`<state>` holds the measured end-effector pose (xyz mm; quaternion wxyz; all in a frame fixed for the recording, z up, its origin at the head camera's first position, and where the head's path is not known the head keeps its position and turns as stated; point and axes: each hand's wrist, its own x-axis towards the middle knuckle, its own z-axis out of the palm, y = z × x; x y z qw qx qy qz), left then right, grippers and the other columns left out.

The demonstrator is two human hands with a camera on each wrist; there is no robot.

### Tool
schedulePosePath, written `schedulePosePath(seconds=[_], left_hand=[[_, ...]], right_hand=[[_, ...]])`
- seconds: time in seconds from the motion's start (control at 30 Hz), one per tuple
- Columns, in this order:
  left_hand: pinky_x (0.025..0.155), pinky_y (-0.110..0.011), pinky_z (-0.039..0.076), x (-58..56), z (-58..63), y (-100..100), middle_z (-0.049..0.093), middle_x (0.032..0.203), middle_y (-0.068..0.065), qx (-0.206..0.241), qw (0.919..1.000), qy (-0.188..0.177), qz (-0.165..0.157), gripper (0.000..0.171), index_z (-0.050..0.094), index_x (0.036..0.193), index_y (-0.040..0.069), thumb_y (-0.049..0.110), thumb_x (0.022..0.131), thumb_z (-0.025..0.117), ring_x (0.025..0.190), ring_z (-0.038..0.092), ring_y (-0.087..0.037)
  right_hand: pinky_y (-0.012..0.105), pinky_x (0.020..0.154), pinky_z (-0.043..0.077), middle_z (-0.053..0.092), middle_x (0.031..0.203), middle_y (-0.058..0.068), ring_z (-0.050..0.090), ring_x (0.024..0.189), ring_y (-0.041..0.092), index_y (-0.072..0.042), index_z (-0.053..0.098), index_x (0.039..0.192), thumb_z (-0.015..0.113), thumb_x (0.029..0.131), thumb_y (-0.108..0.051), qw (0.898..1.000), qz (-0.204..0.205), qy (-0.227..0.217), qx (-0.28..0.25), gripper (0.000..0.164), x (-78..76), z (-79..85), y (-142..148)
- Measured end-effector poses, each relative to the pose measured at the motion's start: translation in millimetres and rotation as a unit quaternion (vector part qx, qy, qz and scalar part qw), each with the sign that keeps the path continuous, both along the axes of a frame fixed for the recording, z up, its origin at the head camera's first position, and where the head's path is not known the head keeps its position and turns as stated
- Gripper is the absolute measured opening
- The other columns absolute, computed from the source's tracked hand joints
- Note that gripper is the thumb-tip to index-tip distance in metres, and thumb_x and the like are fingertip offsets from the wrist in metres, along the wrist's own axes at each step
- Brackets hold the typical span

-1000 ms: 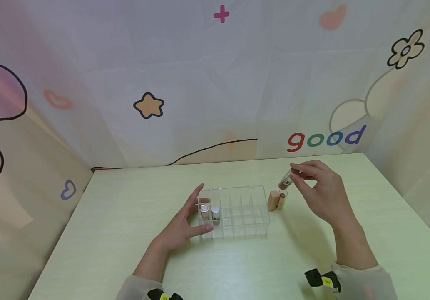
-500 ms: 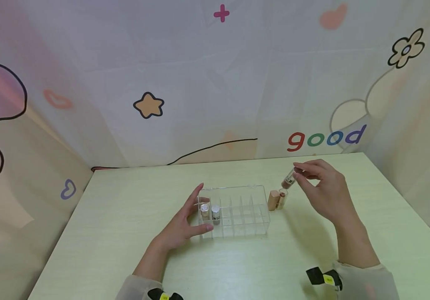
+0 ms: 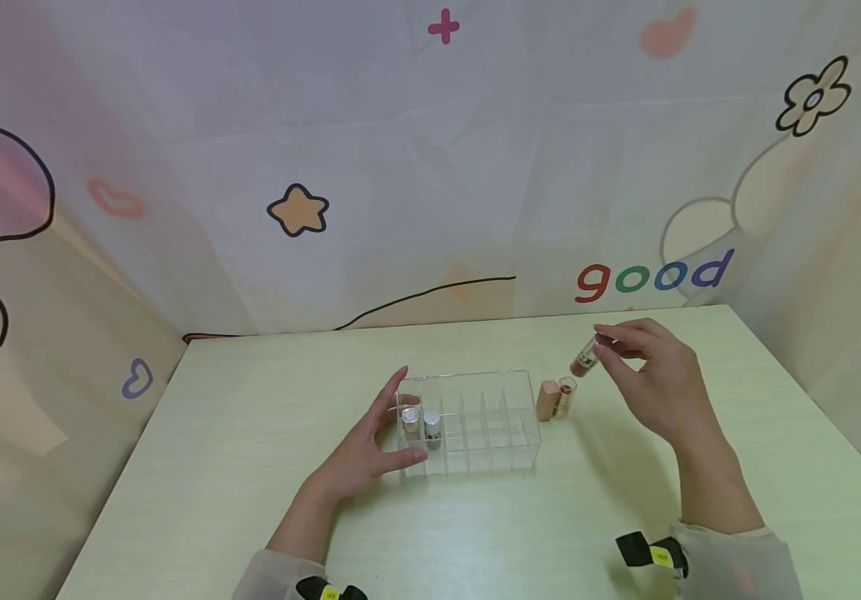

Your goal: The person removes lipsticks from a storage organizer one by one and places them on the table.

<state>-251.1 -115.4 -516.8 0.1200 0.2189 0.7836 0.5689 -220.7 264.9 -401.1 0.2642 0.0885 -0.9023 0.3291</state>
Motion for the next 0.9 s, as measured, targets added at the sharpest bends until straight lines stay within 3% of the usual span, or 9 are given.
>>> schedulePosePath(seconds=[0.9], left_hand=[[0.125, -0.065, 0.019, 0.1, -0.7, 0.2, 0.048, 0.152, 0.008, 0.000, 0.9999, -0.012, 0.004, 0.110, 0.011, 0.159, 0.059, 0.029, 0.085, 0.087, 0.151, 0.040, -0.027]], right_hand=[[0.002, 0.075, 0.041, 0.070, 0.115, 0.010, 0.045, 0.088, -0.028, -0.005, 0.074, 0.125, 0.072, 0.098, -0.011, 1.000, -0.017, -0.021, -0.004, 0.028, -1.8, -3.0, 9.4]])
